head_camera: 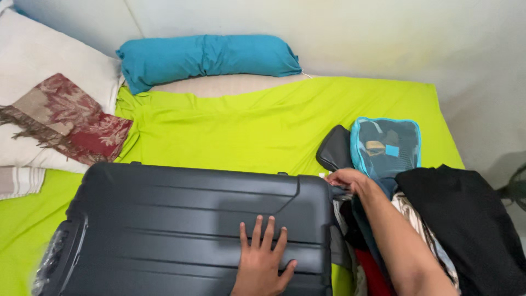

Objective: The person opens a black suitcase on a bed, pulls back the internal mesh divider, and places folded clothes into the compartment.

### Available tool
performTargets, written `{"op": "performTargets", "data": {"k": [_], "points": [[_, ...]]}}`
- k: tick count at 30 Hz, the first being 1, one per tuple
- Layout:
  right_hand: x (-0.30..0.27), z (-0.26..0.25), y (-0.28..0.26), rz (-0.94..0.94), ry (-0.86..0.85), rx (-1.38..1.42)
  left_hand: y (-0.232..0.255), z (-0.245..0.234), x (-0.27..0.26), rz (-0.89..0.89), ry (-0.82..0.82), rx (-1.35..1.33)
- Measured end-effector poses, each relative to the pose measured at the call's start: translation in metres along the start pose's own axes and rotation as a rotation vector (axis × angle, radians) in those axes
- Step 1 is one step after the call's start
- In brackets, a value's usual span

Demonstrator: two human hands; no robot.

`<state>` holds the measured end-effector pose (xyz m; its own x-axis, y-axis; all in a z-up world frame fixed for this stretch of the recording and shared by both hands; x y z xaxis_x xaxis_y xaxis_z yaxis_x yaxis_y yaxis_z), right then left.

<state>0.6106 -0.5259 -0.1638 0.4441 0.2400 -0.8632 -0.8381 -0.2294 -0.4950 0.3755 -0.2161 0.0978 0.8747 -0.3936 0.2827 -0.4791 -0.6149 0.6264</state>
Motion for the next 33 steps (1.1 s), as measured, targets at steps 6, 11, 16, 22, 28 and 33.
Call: {"op": "performTargets", "data": {"k": [6,11,16,22,28,33], "points": [[0.016,0.012,-0.045,0.110,0.091,-0.443,-0.017,0.021,-0.008,0.014,-0.015,0.016],[0.037,0.043,-0.081,-0.007,0.136,-0.616,-0.028,0.037,-0.011,0.045,0.022,0.023],[0.058,0.094,-0.099,0.004,0.106,-0.746,-0.033,0.042,-0.017,0.065,0.071,0.065],[0.059,0.102,-0.102,-0.036,0.102,-0.852,-0.034,0.045,-0.019,0.055,0.044,0.061],[0.041,0.107,-0.115,-0.118,0.204,-1.129,-0.033,0.039,-0.016,0.043,0.048,0.000],[0.023,0.125,-0.138,-0.124,0.290,-1.412,-0.039,0.009,-0.026,0.043,0.076,-0.043]]}}
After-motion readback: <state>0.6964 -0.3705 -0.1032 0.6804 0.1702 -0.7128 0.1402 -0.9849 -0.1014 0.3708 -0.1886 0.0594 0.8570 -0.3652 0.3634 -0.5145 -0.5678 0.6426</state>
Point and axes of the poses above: each hand's wrist, its own x-axis towards the middle knuckle, its own z-axis out of the palm, y = z × x, the point moved 8 cm from there along x, towards the middle knuckle, and after that the axes turned 15 degrees about -x, right-handed, at the moved point
